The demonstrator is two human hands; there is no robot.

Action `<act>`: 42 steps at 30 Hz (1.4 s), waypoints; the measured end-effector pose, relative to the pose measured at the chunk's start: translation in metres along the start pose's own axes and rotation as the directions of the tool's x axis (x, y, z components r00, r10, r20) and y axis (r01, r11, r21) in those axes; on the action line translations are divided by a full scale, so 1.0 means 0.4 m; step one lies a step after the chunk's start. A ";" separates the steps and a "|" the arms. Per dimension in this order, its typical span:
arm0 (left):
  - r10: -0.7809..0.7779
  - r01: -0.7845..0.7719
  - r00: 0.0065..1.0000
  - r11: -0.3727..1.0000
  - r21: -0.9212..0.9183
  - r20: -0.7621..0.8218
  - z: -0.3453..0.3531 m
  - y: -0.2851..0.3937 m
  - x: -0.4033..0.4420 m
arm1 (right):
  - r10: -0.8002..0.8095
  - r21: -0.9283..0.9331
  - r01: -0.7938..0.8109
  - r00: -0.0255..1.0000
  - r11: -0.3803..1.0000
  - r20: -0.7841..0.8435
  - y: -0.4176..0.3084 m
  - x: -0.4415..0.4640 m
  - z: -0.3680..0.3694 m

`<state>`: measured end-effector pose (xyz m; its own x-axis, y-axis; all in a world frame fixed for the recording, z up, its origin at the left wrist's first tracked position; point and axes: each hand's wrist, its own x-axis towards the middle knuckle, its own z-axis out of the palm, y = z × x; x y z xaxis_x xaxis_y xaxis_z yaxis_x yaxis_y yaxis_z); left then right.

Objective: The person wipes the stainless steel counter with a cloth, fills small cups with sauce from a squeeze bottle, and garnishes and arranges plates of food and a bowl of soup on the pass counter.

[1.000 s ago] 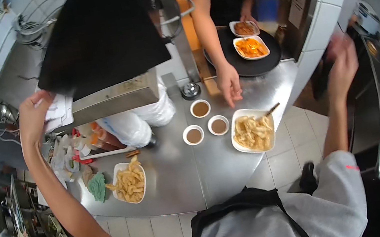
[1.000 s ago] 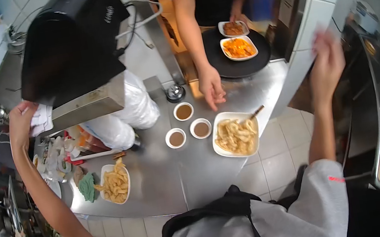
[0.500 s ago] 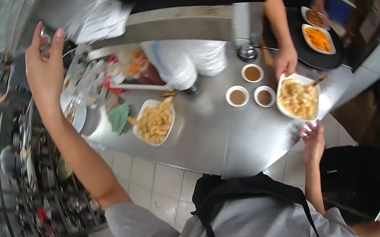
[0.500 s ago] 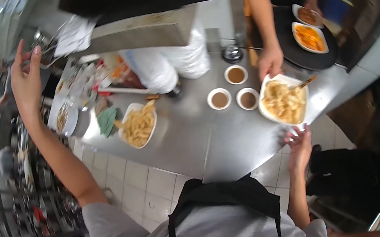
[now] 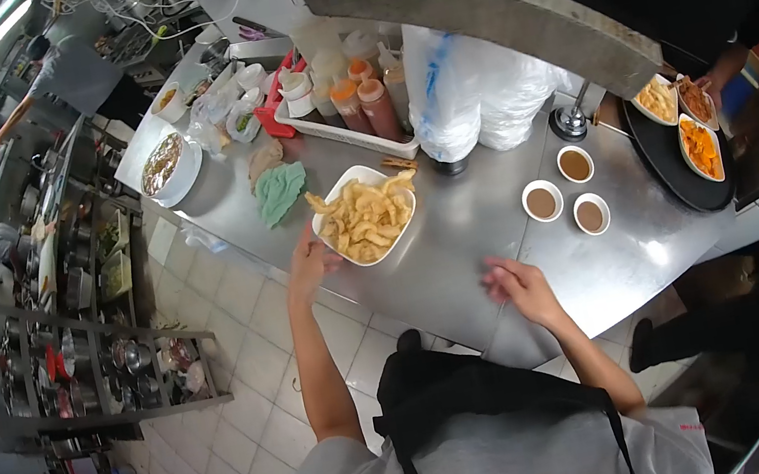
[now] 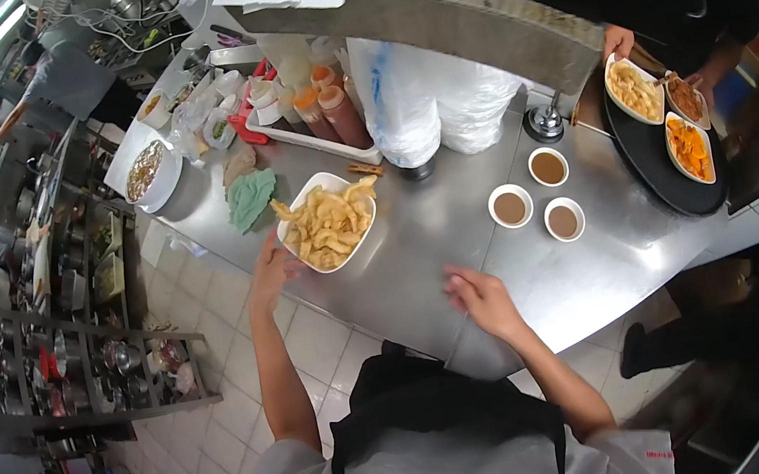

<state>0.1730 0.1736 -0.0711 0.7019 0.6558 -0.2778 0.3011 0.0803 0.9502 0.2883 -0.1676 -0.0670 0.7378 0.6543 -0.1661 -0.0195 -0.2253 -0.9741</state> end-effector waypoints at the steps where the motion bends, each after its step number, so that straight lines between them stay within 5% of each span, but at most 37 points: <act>1: 0.008 -0.009 0.999 1.000 0.026 0.041 0.000 -0.005 0.017 | -0.007 -0.002 0.007 1.000 1.000 0.018 0.000 0.042 0.045; 8: 0.054 -0.046 0.944 0.998 -0.033 0.326 -0.054 -0.007 0.075 | 0.067 0.195 -0.019 0.967 0.981 -0.245 -0.024 0.212 0.216; 12: 0.028 0.046 0.884 0.988 -0.147 0.468 -0.070 0.010 0.084 | -0.231 -0.186 0.161 0.853 0.969 -0.469 -0.136 0.241 0.264; 16: -0.058 0.172 0.867 0.967 -0.189 0.494 -0.062 0.019 0.102 | -0.380 -0.511 0.174 0.864 0.841 -0.331 -0.270 0.341 0.279; 18: 0.011 0.039 0.882 0.995 -0.096 0.471 -0.058 -0.010 0.125 | -0.351 -0.534 0.151 0.889 0.832 -0.295 -0.313 0.386 0.280; 20: 0.079 -0.014 0.866 0.991 -0.133 0.493 -0.052 -0.001 0.132 | -0.488 -0.694 0.300 0.869 0.655 -0.085 -0.255 0.439 0.254; 21: 0.078 0.007 0.841 0.988 -0.155 0.535 -0.053 0.032 0.120 | -0.275 -0.729 0.126 0.958 0.672 -0.087 -0.273 0.451 0.264; 22: 0.132 -0.005 0.839 0.972 -0.235 0.528 -0.050 0.011 0.122 | -0.370 -0.755 0.244 0.929 0.609 0.002 -0.232 0.480 0.263; 24: 0.093 0.032 0.800 0.980 -0.198 0.592 -0.065 0.011 0.120 | -0.372 -0.776 0.219 0.928 0.592 -0.022 -0.255 0.497 0.290; 26: 0.077 0.071 0.810 0.971 -0.228 0.582 -0.073 -0.004 0.110 | -0.389 -0.696 0.205 0.914 0.688 -0.115 -0.359 0.432 0.309; 30: 0.156 -0.020 0.744 0.977 -0.213 0.649 -0.075 0.004 0.091 | -0.309 -0.781 0.352 0.927 0.515 0.214 -0.498 0.298 0.291; 32: 0.116 0.026 0.819 0.971 -0.238 0.562 -0.072 -0.034 0.099 | -0.202 -0.797 0.479 0.878 0.368 0.434 -0.641 0.171 0.264; 33: 0.091 0.049 0.855 0.966 -0.255 0.510 -0.065 -0.049 0.100 | -0.324 -0.760 0.559 0.824 0.332 0.464 -0.705 0.108 0.254; 34: 0.203 -0.098 0.846 0.968 -0.231 0.493 -0.049 -0.058 0.107 | -0.434 -0.720 0.633 0.754 0.285 0.492 -0.765 0.048 0.245; 37: 0.285 -0.192 0.852 0.951 -0.244 0.439 -0.026 -0.073 0.096 | -0.474 -0.752 0.658 0.676 0.043 0.564 -0.879 -0.080 0.274; 41: 0.026 0.336 0.873 0.692 -0.639 0.487 -0.070 -0.222 0.112 | -0.305 -0.556 0.824 0.561 0.114 0.769 -0.893 -0.143 0.378; 42: 0.255 -0.114 0.907 0.915 -0.388 0.335 -0.051 -0.093 -0.008 | -0.234 -0.459 0.877 0.481 0.145 0.845 -0.883 -0.143 0.402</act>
<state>0.1465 0.1837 -0.1028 0.9297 0.3640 -0.0571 -0.0549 0.2901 0.9554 0.1446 -0.0095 0.2620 -0.2109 0.9773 0.0180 0.9536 0.2097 -0.2162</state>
